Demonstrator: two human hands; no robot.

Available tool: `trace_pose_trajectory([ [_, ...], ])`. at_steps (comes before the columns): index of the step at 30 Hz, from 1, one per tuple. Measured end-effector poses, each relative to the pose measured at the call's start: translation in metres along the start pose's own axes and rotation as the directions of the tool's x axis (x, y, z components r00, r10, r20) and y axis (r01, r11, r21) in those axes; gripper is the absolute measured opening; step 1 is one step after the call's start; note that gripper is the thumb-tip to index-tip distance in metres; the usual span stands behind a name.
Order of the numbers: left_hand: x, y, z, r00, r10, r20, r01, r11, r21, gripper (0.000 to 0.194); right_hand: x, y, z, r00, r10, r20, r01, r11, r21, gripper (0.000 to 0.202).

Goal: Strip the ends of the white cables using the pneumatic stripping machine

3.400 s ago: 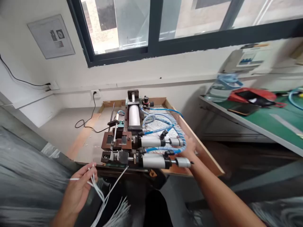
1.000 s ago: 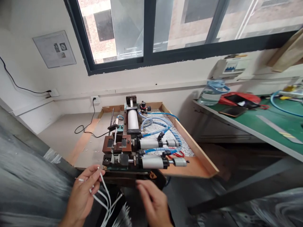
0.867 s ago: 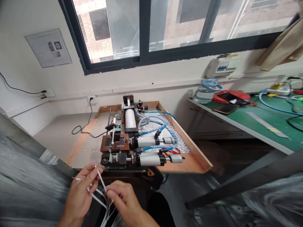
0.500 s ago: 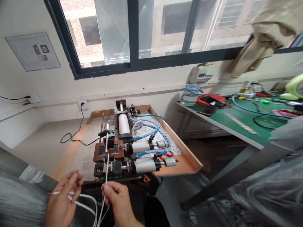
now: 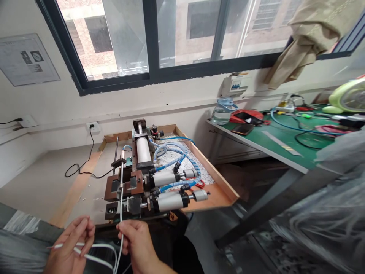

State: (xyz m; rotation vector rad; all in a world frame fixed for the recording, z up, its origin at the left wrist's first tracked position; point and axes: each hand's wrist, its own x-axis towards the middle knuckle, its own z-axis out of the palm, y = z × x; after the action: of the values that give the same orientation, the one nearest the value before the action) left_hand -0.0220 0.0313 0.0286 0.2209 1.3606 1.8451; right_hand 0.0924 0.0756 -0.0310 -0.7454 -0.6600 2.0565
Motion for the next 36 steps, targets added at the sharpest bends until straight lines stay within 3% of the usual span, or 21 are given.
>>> trace_pose_trajectory([
  [10,-0.002,-0.002,-0.002,1.000,0.011,0.014,-0.011,1.000,0.000,0.025,-0.001,-0.001,0.004,0.999,0.013,-0.032,-0.011,0.998,0.058,0.016],
  [19,-0.010,-0.002,-0.005,0.999,0.036,0.040,-0.037,0.999,0.009,0.020,-0.012,0.009,-0.006,0.989,-0.146,0.020,0.147,0.974,-0.175,0.024],
  [23,-0.013,-0.003,-0.007,0.998,0.042,0.054,-0.043,0.999,0.012,0.018,-0.014,0.008,-0.007,0.982,-0.188,0.015,0.188,0.971,-0.147,0.023],
  [29,-0.015,-0.002,-0.003,0.999,0.045,0.019,-0.046,0.999,0.016,0.021,-0.004,0.005,-0.004,0.995,-0.095,-0.001,0.095,0.995,0.001,0.021],
  [36,-0.014,-0.002,0.000,0.995,0.065,0.073,-0.070,0.996,0.063,0.016,0.000,-0.001,-0.001,1.000,-0.017,0.000,0.017,0.999,0.041,0.018],
])
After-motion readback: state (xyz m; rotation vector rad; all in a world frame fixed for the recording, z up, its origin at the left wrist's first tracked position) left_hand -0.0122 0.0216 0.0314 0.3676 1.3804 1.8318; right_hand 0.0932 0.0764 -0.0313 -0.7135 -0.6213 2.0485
